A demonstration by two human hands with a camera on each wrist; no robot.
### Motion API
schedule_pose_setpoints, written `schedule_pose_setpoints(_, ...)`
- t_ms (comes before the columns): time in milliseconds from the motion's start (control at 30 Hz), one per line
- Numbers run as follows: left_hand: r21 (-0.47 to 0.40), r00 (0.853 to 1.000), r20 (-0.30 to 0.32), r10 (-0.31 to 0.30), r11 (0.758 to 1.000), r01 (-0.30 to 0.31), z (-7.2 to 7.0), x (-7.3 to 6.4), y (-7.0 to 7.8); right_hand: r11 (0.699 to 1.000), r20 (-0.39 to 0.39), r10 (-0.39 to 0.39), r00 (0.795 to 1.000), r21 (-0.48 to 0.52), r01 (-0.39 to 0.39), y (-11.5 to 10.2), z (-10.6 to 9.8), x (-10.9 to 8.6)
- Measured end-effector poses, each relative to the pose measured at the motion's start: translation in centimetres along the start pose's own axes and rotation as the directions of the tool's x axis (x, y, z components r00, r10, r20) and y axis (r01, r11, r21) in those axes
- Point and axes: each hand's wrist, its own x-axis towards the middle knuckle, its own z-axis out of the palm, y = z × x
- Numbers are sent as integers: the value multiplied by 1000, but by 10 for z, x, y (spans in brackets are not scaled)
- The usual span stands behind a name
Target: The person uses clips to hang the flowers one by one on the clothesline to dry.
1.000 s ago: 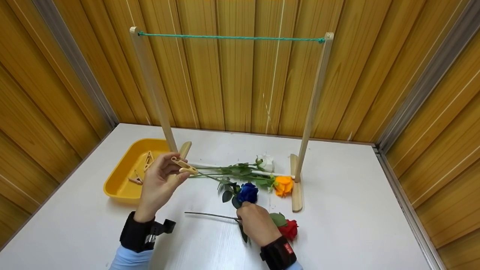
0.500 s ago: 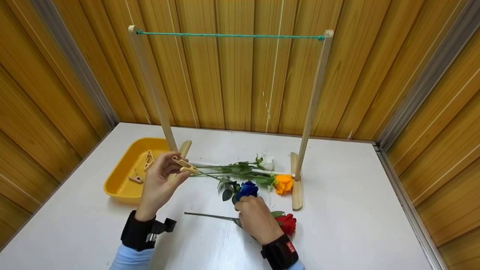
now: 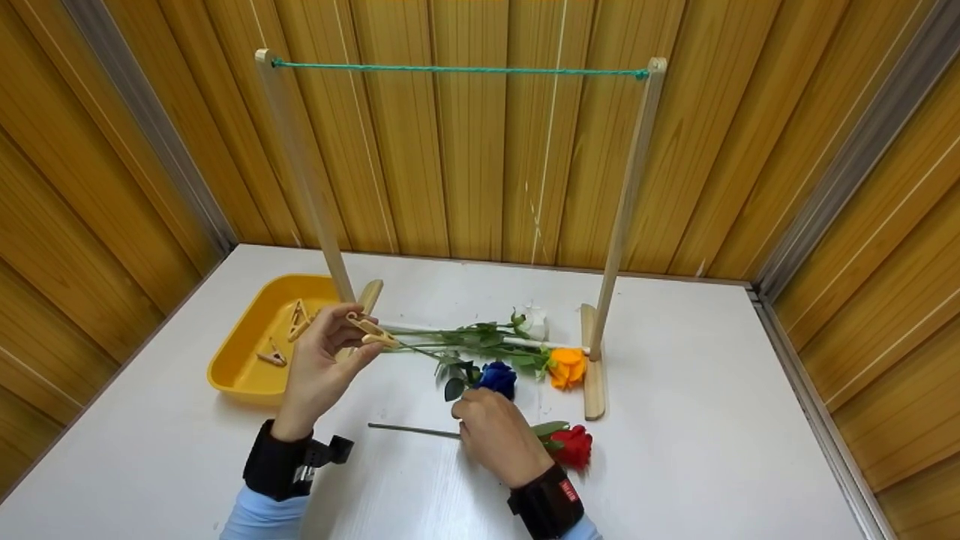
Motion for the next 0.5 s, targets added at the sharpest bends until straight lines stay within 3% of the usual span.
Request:
schedule_pose_setpoints(233,8,1000,-9,6,1000,-6,1,1,-2,998,36,-37,999,-55,39,-1,17,11)
schedule_pose_setpoints(500,28,1000,-6,-9,1000,9,1,1,-2,994,66,-19,998,-109,26,-2,35,15)
